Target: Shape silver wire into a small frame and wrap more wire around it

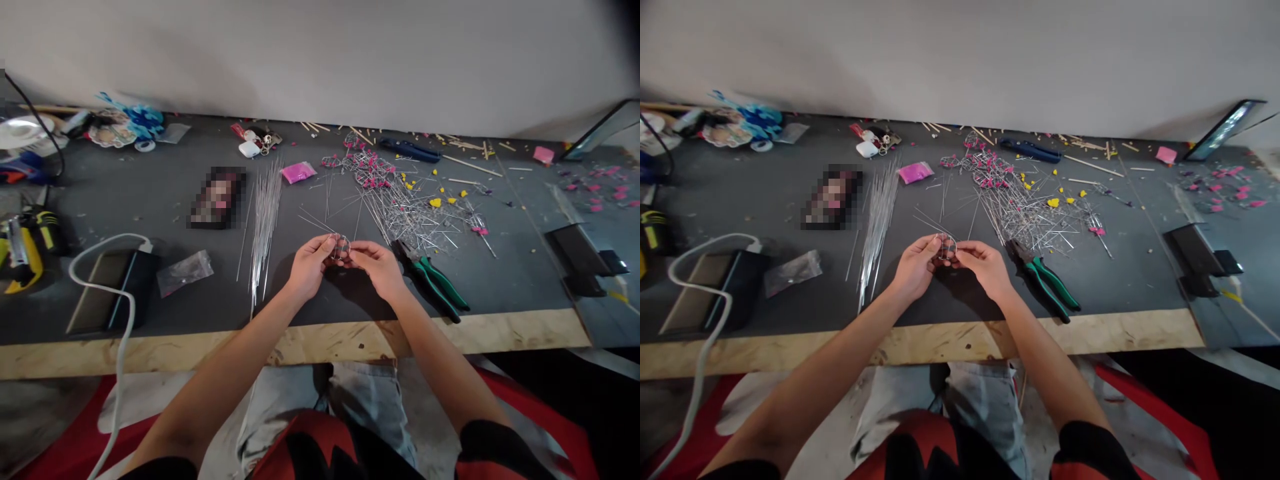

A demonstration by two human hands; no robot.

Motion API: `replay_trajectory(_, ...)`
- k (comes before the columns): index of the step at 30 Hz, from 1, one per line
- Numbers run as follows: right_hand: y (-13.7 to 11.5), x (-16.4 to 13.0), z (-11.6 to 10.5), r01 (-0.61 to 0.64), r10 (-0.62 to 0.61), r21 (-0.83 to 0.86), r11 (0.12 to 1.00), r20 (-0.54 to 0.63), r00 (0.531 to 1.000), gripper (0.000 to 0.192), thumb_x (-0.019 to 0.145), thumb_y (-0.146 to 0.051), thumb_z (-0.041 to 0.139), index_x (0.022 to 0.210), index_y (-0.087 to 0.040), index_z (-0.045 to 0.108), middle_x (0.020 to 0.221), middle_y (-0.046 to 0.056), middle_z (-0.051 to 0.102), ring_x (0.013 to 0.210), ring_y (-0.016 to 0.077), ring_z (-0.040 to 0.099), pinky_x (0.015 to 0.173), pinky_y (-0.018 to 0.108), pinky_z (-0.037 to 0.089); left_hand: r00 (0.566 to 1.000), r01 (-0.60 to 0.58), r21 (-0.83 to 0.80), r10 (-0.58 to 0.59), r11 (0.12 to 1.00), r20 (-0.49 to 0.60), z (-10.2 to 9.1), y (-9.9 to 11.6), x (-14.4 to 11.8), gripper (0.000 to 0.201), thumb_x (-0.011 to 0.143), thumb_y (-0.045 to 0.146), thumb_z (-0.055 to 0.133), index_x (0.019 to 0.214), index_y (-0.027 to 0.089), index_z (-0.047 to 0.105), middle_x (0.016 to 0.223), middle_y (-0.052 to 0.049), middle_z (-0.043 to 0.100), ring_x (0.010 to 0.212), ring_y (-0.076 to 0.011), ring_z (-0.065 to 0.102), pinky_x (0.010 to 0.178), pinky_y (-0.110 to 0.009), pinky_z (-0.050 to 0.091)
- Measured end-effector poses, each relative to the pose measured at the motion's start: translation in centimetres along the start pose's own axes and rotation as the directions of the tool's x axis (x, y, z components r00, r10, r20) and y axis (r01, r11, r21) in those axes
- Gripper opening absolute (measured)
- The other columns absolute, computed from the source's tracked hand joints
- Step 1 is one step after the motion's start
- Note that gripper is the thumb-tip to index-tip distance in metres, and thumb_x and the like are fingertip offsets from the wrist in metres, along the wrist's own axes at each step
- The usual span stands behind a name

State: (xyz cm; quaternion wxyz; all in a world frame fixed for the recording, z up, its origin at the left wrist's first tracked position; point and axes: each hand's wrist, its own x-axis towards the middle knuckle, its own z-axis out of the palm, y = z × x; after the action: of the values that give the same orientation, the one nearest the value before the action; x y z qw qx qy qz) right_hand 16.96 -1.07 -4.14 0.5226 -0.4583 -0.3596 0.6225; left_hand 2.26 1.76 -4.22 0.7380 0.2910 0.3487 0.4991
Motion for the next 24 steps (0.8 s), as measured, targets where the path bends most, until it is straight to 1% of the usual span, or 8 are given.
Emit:
replay_trajectory(3, 0.09, 0.06, -0.03, 0.018, -0.018, 0.009, 1.0, -0.031, 0.999, 0.019, 0.07, -0.029, 0.072, 0.086, -0.019, 0.069, 0.078, 0.001, 0.072, 0.071, 0.0138, 0.067, 0.075, 0.031, 0.055, 1.0, -0.011, 0.018, 0.011, 1.0, 0.012, 0.0, -0.12, -0.05, 0.025, 0.072, 0.032, 0.071, 0.088, 0.014, 0.066, 0.084, -0.005, 0.07, 0.066, -0.0119, 0.064, 0.055, -0.022, 0.049)
replay_trajectory(6, 0.04, 0.08, 0.01, 0.049, -0.05, -0.02, 0.999, -0.065, 0.997, 0.015, 0.07, -0.029, 0.072, 0.081, -0.02, 0.069, 0.074, 0.0, 0.071, 0.069, 0.0132, 0.067, 0.072, 0.03, 0.054, 1.0, -0.013, 0.034, 0.012, 0.999, 0.013, 0.01, -0.24, -0.02, 0.025, 0.072, 0.032, 0.071, 0.088, 0.014, 0.067, 0.084, -0.005, 0.07, 0.065, -0.0117, 0.064, 0.055, -0.022, 0.05)
replay_trajectory(11, -0.01, 0.0, 0.18, 0.091, -0.102, -0.111, 0.99, -0.105, 0.989, 0.015, 0.07, -0.031, 0.071, 0.081, -0.02, 0.069, 0.072, -0.001, 0.07, 0.063, 0.0121, 0.064, 0.068, 0.028, 0.053, 1.0, -0.011, 0.036, 0.011, 0.999, 0.005, 0.02, -0.3, -0.04, 0.024, 0.07, 0.031, 0.073, 0.086, 0.014, 0.068, 0.083, -0.005, 0.07, 0.064, -0.0125, 0.065, 0.056, -0.023, 0.05)
replay_trajectory(14, 0.03, -0.1, 0.33, 0.111, -0.128, -0.138, 0.984, -0.119, 0.985, 0.015, 0.07, -0.031, 0.07, 0.081, -0.021, 0.069, 0.071, -0.001, 0.07, 0.062, 0.0121, 0.063, 0.067, 0.028, 0.053, 1.0, -0.012, 0.034, 0.012, 0.999, 0.013, -0.01, -0.3, -0.08, 0.024, 0.07, 0.031, 0.072, 0.086, 0.014, 0.068, 0.083, -0.005, 0.07, 0.064, -0.0128, 0.065, 0.055, -0.023, 0.05)
replay_trajectory(20, 0.15, -0.17, 0.46, 0.103, -0.114, -0.097, 0.99, -0.115, 0.987, 0.012, 0.071, -0.031, 0.069, 0.078, -0.021, 0.069, 0.069, -0.002, 0.068, 0.062, 0.0118, 0.061, 0.065, 0.027, 0.051, 1.0, -0.02, 0.055, 0.019, 0.998, 0.013, 0.06, -0.45, -0.21, 0.025, 0.07, 0.032, 0.072, 0.086, 0.014, 0.067, 0.083, -0.005, 0.07, 0.065, -0.0127, 0.065, 0.056, -0.024, 0.051)
replay_trajectory(24, 0.37, -0.04, 0.24, 0.111, -0.126, -0.121, 0.986, -0.123, 0.984, 0.011, 0.071, -0.03, 0.068, 0.076, -0.021, 0.067, 0.066, -0.002, 0.065, 0.06, 0.0113, 0.059, 0.064, 0.026, 0.049, 0.999, -0.004, 0.068, 0.002, 0.998, 0.036, 0.17, -0.28, -0.35, 0.025, 0.07, 0.032, 0.072, 0.084, 0.014, 0.063, 0.083, -0.004, 0.068, 0.064, -0.0129, 0.065, 0.053, -0.023, 0.051)
